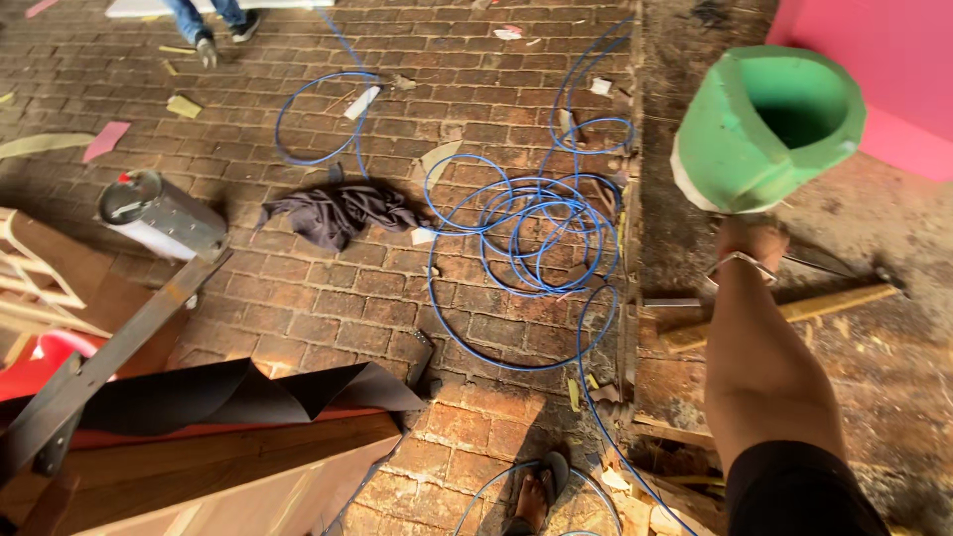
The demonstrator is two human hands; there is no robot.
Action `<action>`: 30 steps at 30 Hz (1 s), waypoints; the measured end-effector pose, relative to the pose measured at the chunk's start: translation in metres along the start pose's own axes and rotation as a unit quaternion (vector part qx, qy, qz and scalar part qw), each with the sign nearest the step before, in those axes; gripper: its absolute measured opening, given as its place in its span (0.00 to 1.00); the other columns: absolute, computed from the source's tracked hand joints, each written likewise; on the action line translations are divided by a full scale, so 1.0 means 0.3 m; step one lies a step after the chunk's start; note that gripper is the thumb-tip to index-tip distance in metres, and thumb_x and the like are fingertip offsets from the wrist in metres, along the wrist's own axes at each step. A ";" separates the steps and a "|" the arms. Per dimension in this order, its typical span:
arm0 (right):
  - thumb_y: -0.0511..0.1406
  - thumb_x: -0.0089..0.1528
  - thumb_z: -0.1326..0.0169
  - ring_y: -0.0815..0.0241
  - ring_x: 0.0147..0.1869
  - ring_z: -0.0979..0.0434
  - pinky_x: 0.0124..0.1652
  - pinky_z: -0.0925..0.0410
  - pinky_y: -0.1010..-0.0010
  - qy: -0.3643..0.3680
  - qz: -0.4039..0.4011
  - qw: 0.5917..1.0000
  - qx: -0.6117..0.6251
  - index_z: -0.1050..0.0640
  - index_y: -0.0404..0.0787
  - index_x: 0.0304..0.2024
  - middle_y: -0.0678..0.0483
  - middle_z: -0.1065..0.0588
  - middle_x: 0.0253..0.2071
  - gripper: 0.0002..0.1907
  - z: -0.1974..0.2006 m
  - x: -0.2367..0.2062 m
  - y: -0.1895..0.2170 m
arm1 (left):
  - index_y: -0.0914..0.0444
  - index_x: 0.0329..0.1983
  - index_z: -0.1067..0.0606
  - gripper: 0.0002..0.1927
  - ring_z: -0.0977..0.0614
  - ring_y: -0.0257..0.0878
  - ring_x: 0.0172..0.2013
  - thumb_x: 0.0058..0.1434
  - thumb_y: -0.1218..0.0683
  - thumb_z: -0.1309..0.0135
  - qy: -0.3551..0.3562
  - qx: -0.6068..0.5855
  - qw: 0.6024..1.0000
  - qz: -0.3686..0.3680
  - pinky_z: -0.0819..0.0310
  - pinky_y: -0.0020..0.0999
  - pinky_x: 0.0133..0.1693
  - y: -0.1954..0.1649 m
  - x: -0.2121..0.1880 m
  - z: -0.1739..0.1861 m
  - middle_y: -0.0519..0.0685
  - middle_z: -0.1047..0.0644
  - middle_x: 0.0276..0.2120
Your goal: The person sits on the floor and uses a pneumatic nail gun to staple gray fabric over the edge of a wooden frame, pressing the fabric taut. They then lift the frame, use shears to trim excess fabric, fold the cut edge over, and staple it down.
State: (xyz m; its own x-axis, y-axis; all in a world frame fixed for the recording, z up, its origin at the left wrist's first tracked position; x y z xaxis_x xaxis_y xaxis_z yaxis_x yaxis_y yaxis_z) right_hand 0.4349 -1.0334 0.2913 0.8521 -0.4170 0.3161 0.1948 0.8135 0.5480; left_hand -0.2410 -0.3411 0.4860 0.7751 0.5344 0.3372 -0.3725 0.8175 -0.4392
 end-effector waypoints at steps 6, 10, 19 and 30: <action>0.46 0.62 0.45 0.57 0.33 0.18 0.25 0.28 0.60 0.293 -0.319 0.816 0.383 0.24 0.44 0.47 0.51 0.21 0.40 0.16 -0.188 -0.068 -0.051 | 0.71 0.67 0.38 0.37 0.23 0.45 0.59 0.53 0.62 0.41 -0.007 -0.060 0.998 0.028 0.32 0.40 0.65 0.045 -0.011 0.022 0.60 0.26 0.58; 0.43 0.65 0.42 0.54 0.32 0.20 0.28 0.29 0.63 0.413 -0.072 0.877 0.236 0.24 0.37 0.49 0.48 0.19 0.36 0.17 -0.183 -0.054 -0.015 | 0.74 0.66 0.37 0.36 0.20 0.46 0.55 0.57 0.60 0.36 0.002 0.048 0.999 0.020 0.29 0.37 0.62 0.078 -0.031 0.039 0.60 0.25 0.51; 0.33 0.69 0.51 0.50 0.37 0.22 0.34 0.29 0.57 0.332 0.007 0.935 0.123 0.22 0.35 0.45 0.47 0.22 0.37 0.09 -0.036 -0.378 -0.092 | 0.70 0.55 0.28 0.27 0.17 0.43 0.36 0.56 0.55 0.32 0.024 0.151 0.988 0.010 0.22 0.36 0.41 0.062 0.089 0.064 0.57 0.20 0.40; 0.24 0.63 0.50 0.69 0.34 0.31 0.35 0.33 0.76 0.351 -0.044 0.844 0.403 0.24 0.37 0.34 0.58 0.28 0.29 0.06 0.618 -1.865 -0.215 | 0.63 0.55 0.23 0.32 0.15 0.54 0.39 0.47 0.47 0.30 0.256 0.204 0.944 -0.024 0.23 0.47 0.41 -0.115 0.201 0.087 0.58 0.17 0.38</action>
State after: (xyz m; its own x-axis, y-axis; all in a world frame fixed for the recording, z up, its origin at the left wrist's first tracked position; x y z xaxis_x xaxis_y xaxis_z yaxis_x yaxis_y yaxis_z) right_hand -0.1445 -0.9278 0.2227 0.9847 0.1115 -0.1340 0.1187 0.1343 0.9838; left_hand -0.1948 -0.3315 0.5433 0.9027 0.4053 -0.1448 -0.4146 0.9091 -0.0404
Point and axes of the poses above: each hand's wrist, its own x-axis towards the middle knuckle, its own z-axis out of the back of the hand, y = z × x, the point moved 5 cm from there along x, towards the middle knuckle
